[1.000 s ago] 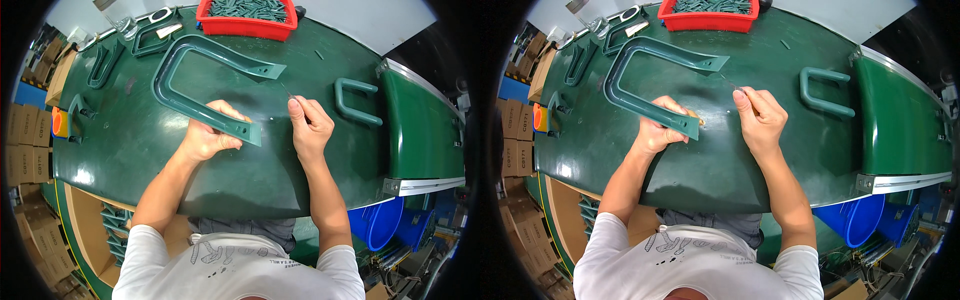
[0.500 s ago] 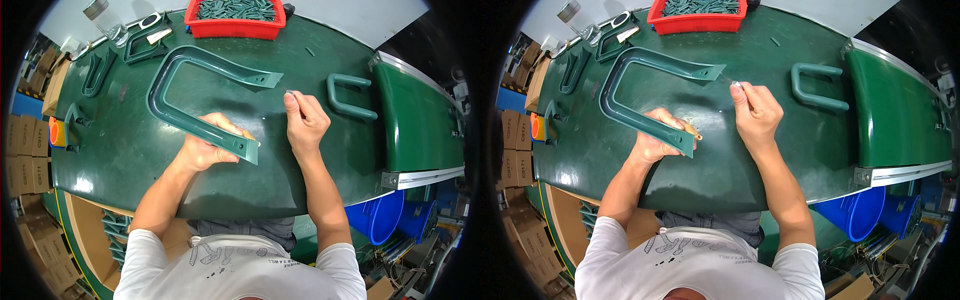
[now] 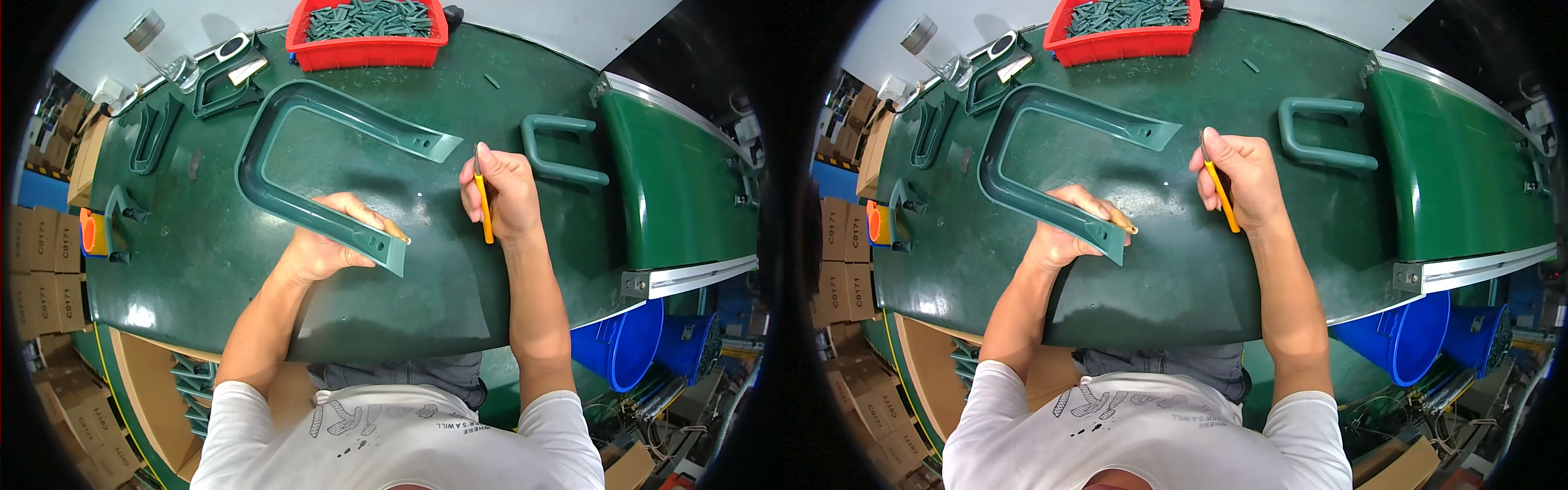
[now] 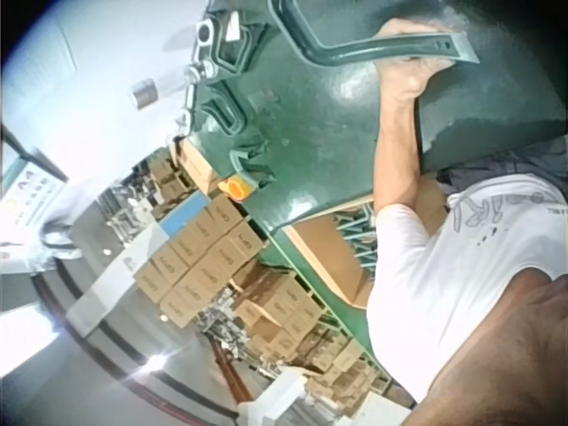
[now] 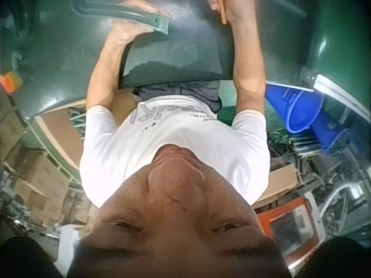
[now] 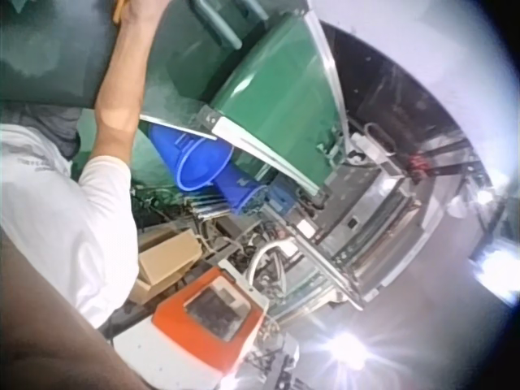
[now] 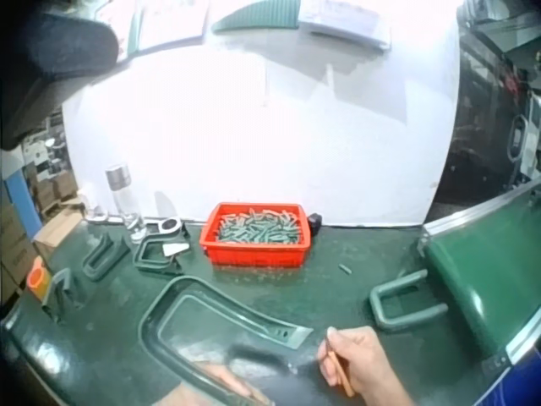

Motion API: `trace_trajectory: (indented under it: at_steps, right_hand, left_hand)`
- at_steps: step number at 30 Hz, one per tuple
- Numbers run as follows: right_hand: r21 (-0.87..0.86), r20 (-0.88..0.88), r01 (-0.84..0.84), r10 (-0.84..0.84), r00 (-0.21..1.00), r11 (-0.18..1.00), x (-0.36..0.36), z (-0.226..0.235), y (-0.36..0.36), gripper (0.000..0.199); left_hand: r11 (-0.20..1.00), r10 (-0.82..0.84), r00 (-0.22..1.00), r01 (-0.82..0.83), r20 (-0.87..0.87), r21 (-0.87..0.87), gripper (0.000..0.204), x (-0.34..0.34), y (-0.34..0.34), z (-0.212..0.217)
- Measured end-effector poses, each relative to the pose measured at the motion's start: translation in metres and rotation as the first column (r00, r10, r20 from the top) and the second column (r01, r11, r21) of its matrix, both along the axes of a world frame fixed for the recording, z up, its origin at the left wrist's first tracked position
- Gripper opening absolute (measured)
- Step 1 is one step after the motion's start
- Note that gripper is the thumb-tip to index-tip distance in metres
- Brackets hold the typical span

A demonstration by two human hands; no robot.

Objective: Using a deburring tool to remove excess plastic from green U-shaped components.

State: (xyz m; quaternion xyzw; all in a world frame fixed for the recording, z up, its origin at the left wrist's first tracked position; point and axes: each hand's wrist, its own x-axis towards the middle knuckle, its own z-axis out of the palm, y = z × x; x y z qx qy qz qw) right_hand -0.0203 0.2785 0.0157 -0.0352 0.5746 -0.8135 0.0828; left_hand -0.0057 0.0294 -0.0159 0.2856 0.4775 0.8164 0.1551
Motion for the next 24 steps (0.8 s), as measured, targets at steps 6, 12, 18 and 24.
trace_trajectory:
  at_steps: [6, 12, 18, 24]
  right_hand:
    - [0.04, -0.012, -0.072, 0.072, 0.997, 0.997, 0.002, 0.0034, -0.0012, 0.044]
    - [0.071, -0.026, -0.069, 0.071, 0.997, 0.995, 0.0035, 0.0024, -0.002, 0.043]
    - [0.042, -0.037, -0.063, 0.065, 0.997, 0.997, 0.0016, 0.0032, -0.0013, 0.043]
    - [0.058, -0.036, -0.054, 0.056, 0.998, 0.997, 0.0034, 0.0015, -0.0016, 0.042]
  left_hand:
    - [1.0, -0.009, 1.0, 0.009, 0.007, 0.008, 0.042, -0.0001, -0.0003, -0.0038]
    - [1.0, -0.004, 1.0, 0.004, -0.012, 0.004, 0.042, -0.001, -0.001, -0.0024]
    - [0.999, -0.044, 0.998, 0.044, 0.046, -0.004, 0.036, 0.0, -0.0023, 0.0026]
    - [0.999, -0.015, 0.999, 0.016, 0.03, -0.04, 0.038, 0.0, -0.0029, 0.0033]
